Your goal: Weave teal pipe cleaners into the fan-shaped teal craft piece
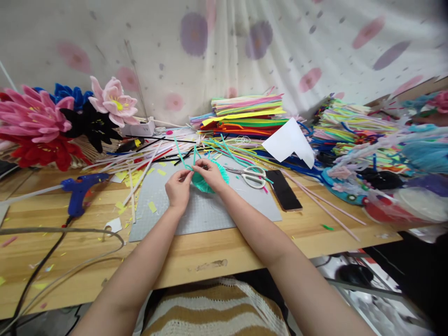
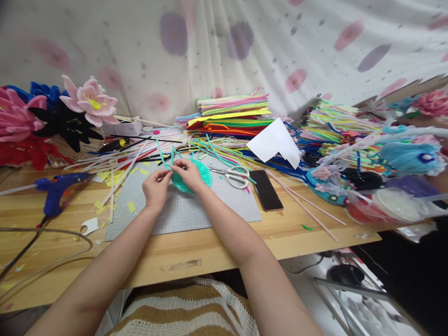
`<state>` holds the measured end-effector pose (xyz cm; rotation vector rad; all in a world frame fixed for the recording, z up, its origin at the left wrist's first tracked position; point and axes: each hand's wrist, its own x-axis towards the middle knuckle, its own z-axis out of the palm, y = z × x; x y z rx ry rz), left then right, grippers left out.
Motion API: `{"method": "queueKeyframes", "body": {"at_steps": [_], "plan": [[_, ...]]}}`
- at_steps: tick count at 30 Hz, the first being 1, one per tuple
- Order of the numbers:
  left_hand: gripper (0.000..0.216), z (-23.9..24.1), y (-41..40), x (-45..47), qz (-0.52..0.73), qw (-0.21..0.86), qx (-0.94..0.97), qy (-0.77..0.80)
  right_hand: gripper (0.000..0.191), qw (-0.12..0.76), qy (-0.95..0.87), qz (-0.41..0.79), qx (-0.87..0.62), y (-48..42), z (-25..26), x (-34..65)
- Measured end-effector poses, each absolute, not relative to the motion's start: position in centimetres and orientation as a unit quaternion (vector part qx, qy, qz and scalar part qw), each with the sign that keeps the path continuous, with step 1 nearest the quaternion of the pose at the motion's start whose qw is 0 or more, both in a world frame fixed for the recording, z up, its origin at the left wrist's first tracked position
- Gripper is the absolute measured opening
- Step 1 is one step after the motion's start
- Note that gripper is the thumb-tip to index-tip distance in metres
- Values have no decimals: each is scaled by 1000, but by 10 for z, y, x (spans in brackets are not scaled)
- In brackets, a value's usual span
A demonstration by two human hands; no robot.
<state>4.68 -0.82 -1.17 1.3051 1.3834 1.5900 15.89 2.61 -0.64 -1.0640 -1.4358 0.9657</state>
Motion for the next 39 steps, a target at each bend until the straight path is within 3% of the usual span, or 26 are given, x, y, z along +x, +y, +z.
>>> {"method": "queueKeyframes", "body": {"at_steps": [10,18,26,32,39], "plan": [[27,-18,-5,47,602,275,502,557,11,512,-642,370,-435,25,-1,160],[19,-22,-2,48,576,250,535,566,11,513,-641,384,-422,25,-2,156],[15,-19,-6,46,591,312,554,497,12,457,-573,556,-392,30,9,167],[14,-19,-6,45,605,326,573,447,24,397,-632,562,-357,41,30,169],[21,-24,-1,44,644,358,525,427,25,483,-605,549,-316,45,34,169]]}}
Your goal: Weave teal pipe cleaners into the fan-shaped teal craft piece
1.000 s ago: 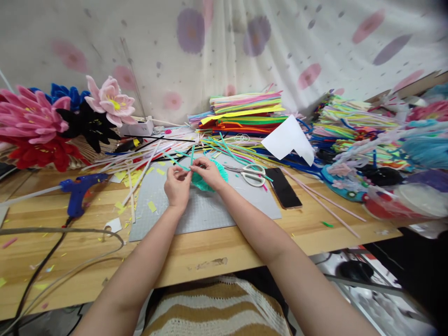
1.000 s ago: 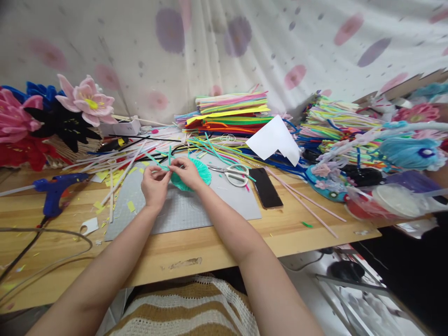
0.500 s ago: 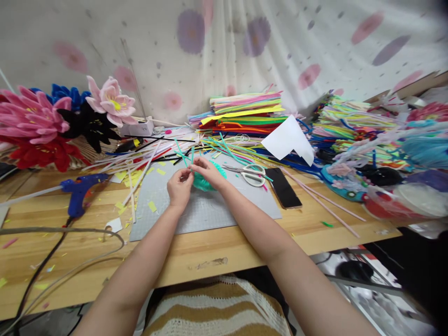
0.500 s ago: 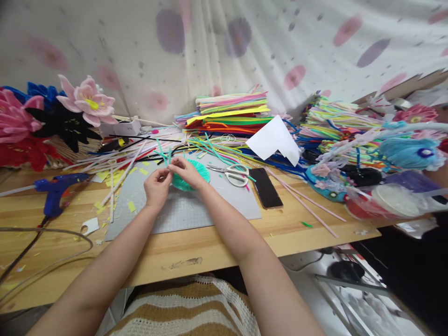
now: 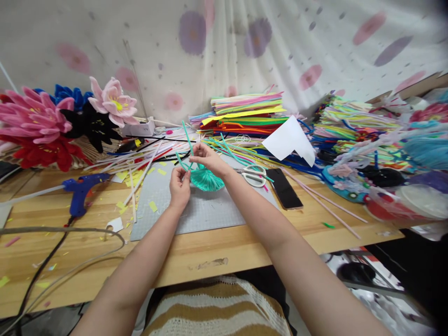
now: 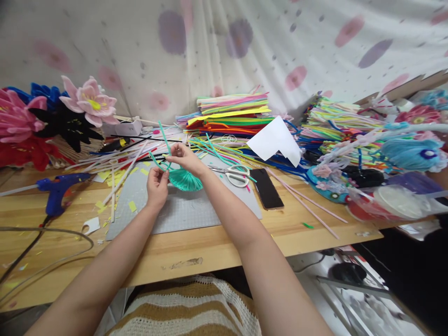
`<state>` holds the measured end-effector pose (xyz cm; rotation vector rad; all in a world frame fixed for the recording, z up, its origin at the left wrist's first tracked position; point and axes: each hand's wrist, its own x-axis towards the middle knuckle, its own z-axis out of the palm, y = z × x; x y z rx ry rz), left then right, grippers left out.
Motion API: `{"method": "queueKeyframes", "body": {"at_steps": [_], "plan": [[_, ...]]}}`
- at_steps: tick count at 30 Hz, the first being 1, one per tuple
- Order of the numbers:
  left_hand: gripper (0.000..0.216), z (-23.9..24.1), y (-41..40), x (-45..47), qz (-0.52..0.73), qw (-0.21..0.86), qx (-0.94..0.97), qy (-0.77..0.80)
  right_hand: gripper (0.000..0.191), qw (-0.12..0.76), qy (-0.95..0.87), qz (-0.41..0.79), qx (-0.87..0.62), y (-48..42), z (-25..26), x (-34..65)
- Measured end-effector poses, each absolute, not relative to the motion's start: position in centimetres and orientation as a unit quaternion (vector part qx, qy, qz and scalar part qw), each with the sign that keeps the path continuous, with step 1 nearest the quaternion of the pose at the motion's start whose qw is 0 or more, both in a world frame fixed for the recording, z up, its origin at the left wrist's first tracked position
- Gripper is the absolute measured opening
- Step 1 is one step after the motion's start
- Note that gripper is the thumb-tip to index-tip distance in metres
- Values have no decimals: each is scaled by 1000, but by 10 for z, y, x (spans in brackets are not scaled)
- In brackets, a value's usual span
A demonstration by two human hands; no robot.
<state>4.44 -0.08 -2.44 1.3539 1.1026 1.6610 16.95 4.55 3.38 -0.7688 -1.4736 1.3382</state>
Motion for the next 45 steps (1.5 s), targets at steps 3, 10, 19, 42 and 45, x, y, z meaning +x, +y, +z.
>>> {"method": "queueKeyframes", "body": {"at_steps": [3,10,19,42,45], "plan": [[21,-26,1,46,653,355,501,443,27,505,-595,520,-346,45,29,174],[16,-29,5,44,679,347,451,464,21,491,-587,507,-397,33,18,188],[15,-27,7,47,644,413,413,494,13,432,-581,436,-535,30,2,204],[22,-31,6,46,607,444,426,503,24,111,-742,93,-655,9,23,198],[22,-31,4,48,592,459,428,506,25,45,-757,40,-650,7,28,192]]}}
